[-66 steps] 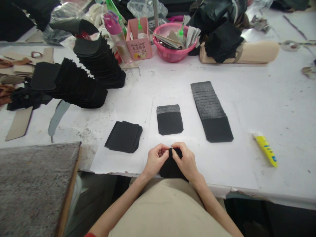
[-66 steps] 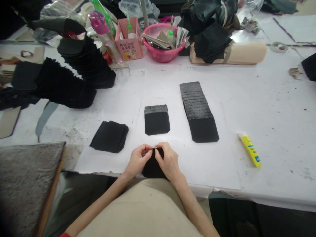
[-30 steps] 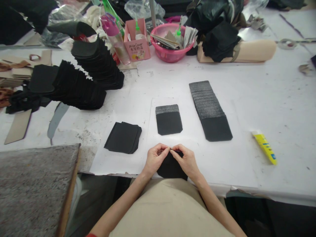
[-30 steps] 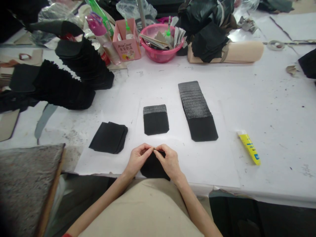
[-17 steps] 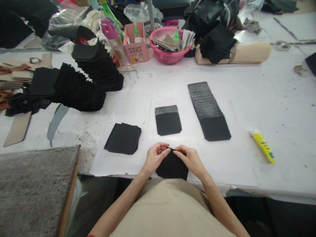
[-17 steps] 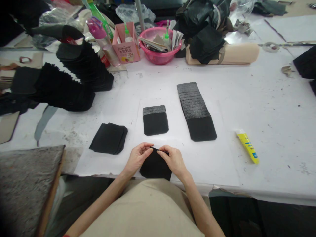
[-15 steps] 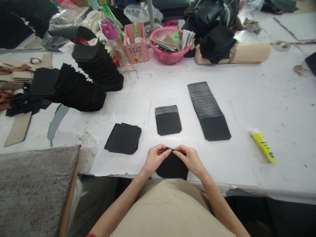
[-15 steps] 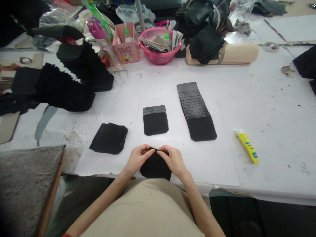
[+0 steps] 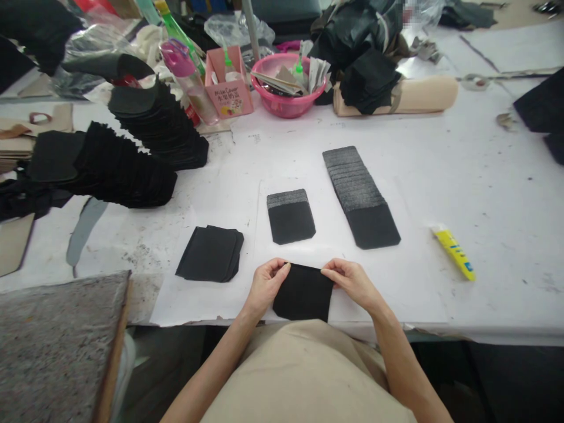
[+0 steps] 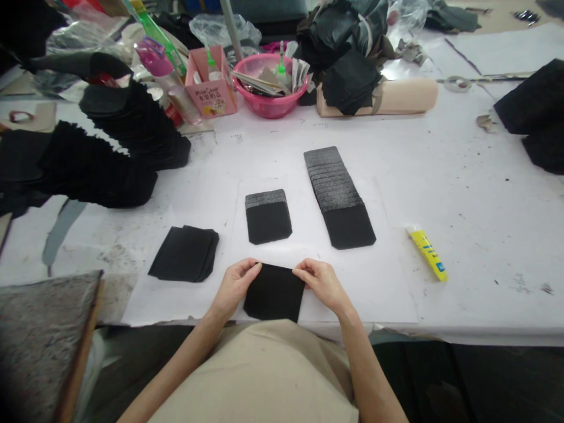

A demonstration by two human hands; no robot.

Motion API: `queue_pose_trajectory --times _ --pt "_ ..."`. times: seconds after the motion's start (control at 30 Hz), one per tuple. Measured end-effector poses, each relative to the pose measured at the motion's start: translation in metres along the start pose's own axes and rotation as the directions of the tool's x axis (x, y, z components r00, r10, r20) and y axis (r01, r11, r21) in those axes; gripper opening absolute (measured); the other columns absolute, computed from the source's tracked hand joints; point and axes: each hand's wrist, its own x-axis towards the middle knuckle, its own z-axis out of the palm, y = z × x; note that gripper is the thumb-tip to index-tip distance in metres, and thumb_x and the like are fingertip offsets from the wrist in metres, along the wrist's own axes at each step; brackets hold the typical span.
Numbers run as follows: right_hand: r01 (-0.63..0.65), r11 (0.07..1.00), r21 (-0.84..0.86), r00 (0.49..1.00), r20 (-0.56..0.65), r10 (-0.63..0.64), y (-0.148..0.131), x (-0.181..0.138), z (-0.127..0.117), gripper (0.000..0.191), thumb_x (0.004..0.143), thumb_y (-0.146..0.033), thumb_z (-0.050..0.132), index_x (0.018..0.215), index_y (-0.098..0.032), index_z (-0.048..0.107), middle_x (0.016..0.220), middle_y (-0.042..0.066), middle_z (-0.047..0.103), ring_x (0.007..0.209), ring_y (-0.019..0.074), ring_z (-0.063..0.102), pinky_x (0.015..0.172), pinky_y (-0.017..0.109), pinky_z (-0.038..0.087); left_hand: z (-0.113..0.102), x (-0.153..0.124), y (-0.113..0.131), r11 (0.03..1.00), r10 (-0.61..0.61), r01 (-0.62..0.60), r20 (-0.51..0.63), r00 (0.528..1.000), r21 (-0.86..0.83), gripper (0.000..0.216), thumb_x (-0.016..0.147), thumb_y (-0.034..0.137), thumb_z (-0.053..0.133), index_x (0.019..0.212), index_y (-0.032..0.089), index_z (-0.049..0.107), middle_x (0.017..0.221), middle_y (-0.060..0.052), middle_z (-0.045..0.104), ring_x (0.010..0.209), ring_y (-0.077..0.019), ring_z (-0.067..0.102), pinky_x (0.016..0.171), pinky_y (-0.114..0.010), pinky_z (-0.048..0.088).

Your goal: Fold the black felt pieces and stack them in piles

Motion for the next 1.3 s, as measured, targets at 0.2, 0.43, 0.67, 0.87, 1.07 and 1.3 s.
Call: queue_pose_trajectory --times 0.2,0.43,0.67,0.87,1.07,1.3 --pt "-0.049 0.991 0.121 0.995 -0.078 0.059 0.003 0.001 -0.001 0.033 0.076 -0.05 0.069 0.072 -0.017 0.064 0.063 -0.002 0.059 0.055 0.0111 0.053 0.051 0.022 0.048 -0.001 0.0 0.0 1.0 0.004 -0.004 -0.014 1.0 0.028 0.035 0.083 0.049 0.067 0.082 0.014 0.063 0.075 -0.001 0.061 0.066 -0.0123 0.053 0.061 -0.021 0.042" --pt "-0.055 0.978 0.202 0.991 -0.112 0.079 0.003 0.001 -0.001 0.033 0.074 -0.05 0.071 0.079 -0.017 0.067 0.069 0.0 0.061 0.059 0.0118 0.057 0.054 0.024 0.052 -0.004 0.002 0.004 0.995 0.069 -0.07 0.024 0.997 0.064 0.041 0.082 0.042 0.07 0.113 0.016 0.064 0.096 -0.006 0.067 0.085 -0.0165 0.06 0.073 -0.025 0.047" --pt "0.006 0.996 0.092 0.997 -0.083 0.002 -0.001 -0.001 -0.001 0.026 0.081 -0.044 0.066 0.082 -0.019 0.07 0.074 0.001 0.066 0.066 0.0144 0.061 0.062 0.026 0.055 -0.002 0.01 0.014 0.906 0.161 -0.204 0.142 0.977 0.37 0.018 0.085 0.035 0.067 0.083 0.017 0.071 0.084 -0.003 0.069 0.08 -0.0182 0.061 0.077 -0.028 0.046" --pt "0.072 0.997 -0.009 0.996 -0.054 -0.073 0.008 0.001 -0.006 0.034 0.082 -0.053 0.063 0.095 -0.023 0.073 0.09 0.006 0.073 0.081 0.0223 0.069 0.076 0.032 0.06 -0.005 0.003 0.013 0.91 0.195 -0.239 0.159 0.968 0.338 0.015 0.087 0.03 0.063 0.082 0.017 0.071 0.08 -0.002 0.069 0.075 -0.0165 0.061 0.071 -0.025 0.045" --pt "-0.007 0.992 0.13 0.993 -0.116 0.022 0.031 0.025 -0.008 0.063 0.07 -0.064 0.072 0.115 -0.02 0.066 0.107 0.013 0.073 0.091 0.0281 0.072 0.08 0.034 0.062 -0.046 -0.008 0.024 0.925 0.286 -0.251 -0.089 0.954 0.285 0.016 0.086 0.031 0.065 0.084 0.015 0.07 0.081 -0.003 0.069 0.077 -0.0158 0.061 0.072 -0.024 0.045" --pt "-0.024 1.0 0.005 0.991 -0.135 0.024 0.059 0.037 -0.004 0.061 0.073 -0.063 0.067 0.116 -0.02 0.065 0.106 0.011 0.074 0.092 0.0269 0.072 0.081 0.031 0.061 -0.134 -0.021 0.038 0.877 0.453 -0.242 -0.548 0.703 0.415 0.023 0.09 0.038 0.059 0.101 0.018 0.066 0.094 -0.005 0.07 0.089 -0.019 0.065 0.081 -0.029 0.05"
